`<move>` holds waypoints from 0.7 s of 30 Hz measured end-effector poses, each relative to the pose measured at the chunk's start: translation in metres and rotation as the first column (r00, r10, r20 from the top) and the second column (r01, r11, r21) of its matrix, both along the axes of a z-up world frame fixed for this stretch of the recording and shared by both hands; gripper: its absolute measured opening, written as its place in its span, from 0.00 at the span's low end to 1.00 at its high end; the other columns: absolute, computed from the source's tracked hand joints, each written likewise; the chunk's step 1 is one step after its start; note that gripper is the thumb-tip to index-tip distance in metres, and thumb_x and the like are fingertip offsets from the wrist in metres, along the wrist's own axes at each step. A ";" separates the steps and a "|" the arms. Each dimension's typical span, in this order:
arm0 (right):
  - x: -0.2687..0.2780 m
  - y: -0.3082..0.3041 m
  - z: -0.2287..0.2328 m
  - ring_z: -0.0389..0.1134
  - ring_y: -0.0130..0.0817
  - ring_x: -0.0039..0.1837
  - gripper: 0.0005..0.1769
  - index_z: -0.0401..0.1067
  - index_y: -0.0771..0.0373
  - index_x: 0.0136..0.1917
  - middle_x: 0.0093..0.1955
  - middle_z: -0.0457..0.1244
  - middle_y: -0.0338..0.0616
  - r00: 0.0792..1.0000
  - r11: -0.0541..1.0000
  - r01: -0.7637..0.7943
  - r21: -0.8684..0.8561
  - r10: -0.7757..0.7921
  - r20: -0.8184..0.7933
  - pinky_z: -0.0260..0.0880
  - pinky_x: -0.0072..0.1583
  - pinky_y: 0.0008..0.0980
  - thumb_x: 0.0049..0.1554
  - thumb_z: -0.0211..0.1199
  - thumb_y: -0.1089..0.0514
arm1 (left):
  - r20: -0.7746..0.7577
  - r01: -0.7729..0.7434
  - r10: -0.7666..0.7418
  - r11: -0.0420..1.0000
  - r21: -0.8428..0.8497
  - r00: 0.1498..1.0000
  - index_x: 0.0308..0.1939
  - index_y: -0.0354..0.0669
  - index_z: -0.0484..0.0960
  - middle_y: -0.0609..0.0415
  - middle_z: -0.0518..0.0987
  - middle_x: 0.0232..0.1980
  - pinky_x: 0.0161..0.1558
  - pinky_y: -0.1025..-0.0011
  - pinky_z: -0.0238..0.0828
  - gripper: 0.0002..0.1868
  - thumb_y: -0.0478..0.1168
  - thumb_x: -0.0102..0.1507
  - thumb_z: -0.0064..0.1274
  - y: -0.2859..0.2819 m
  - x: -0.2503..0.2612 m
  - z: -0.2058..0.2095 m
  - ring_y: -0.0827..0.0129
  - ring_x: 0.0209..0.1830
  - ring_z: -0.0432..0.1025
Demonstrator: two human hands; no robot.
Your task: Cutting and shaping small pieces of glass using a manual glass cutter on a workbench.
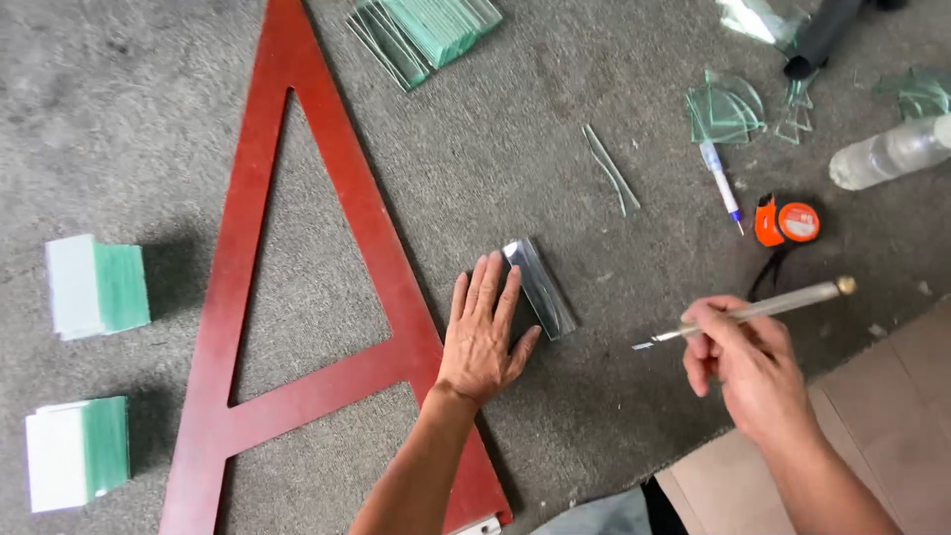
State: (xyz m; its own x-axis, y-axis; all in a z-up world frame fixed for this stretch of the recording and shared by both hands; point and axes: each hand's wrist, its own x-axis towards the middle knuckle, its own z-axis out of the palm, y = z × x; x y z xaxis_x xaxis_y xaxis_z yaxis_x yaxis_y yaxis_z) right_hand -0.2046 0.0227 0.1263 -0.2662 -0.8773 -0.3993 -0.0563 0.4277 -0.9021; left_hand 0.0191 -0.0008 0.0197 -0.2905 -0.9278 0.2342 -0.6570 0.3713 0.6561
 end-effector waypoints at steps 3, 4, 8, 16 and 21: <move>0.011 0.013 -0.003 0.54 0.29 0.24 0.07 0.63 0.69 0.42 0.27 0.56 0.45 0.977 0.994 0.012 -0.111 0.012 0.214 0.52 0.25 0.22 0.53 0.48 0.62 | 0.131 0.149 -0.146 0.989 -0.018 0.981 0.60 0.34 0.50 0.39 0.44 0.65 0.63 0.57 0.30 0.36 0.48 0.54 0.43 0.006 0.002 -0.001 0.52 0.66 0.38; 0.016 0.013 -0.003 0.56 0.29 0.27 0.07 0.62 0.70 0.44 0.31 0.57 0.48 0.977 0.995 0.009 -0.098 0.012 0.212 0.53 0.26 0.22 0.52 0.48 0.64 | 0.198 0.152 -0.146 0.988 -0.013 0.969 0.61 0.34 0.49 0.42 0.42 0.66 0.64 0.59 0.27 0.36 0.50 0.55 0.40 0.007 0.002 -0.003 0.56 0.67 0.35; 0.032 0.009 -0.004 0.58 0.30 0.30 0.09 0.64 0.73 0.44 0.36 0.61 0.52 0.982 0.992 -0.036 -0.118 0.057 0.180 0.57 0.28 0.23 0.50 0.50 0.67 | 0.196 0.150 -0.143 0.988 -0.022 0.970 0.60 0.31 0.52 0.45 0.44 0.66 0.64 0.62 0.31 0.32 0.49 0.58 0.36 0.001 -0.001 -0.006 0.59 0.66 0.39; 0.039 -0.002 -0.011 0.56 0.27 0.26 0.08 0.64 0.71 0.43 0.31 0.59 0.47 0.992 0.986 -0.051 -0.159 0.068 0.103 0.55 0.26 0.20 0.52 0.49 0.63 | 0.180 0.211 -0.213 0.977 0.027 0.960 0.60 0.33 0.51 0.48 0.44 0.66 0.65 0.63 0.28 0.30 0.49 0.59 0.33 -0.001 -0.001 -0.011 0.63 0.67 0.38; 0.042 -0.015 -0.014 0.60 0.28 0.32 0.11 0.63 0.69 0.46 0.34 0.61 0.49 0.984 0.998 -0.024 -0.051 0.033 0.176 0.56 0.28 0.19 0.47 0.52 0.69 | 0.169 0.221 -0.218 0.975 0.006 0.961 0.60 0.32 0.52 0.46 0.46 0.66 0.64 0.58 0.27 0.31 0.48 0.58 0.35 -0.001 0.001 -0.010 0.63 0.67 0.38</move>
State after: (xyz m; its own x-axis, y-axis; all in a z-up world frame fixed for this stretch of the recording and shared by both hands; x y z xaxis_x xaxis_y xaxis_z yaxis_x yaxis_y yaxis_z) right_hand -0.1624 0.0076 0.1120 -0.1703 -0.9030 -0.3944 0.0941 0.3835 -0.9187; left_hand 0.0205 -0.0021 0.0098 -0.5227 -0.8340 0.1766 -0.6584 0.5265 0.5379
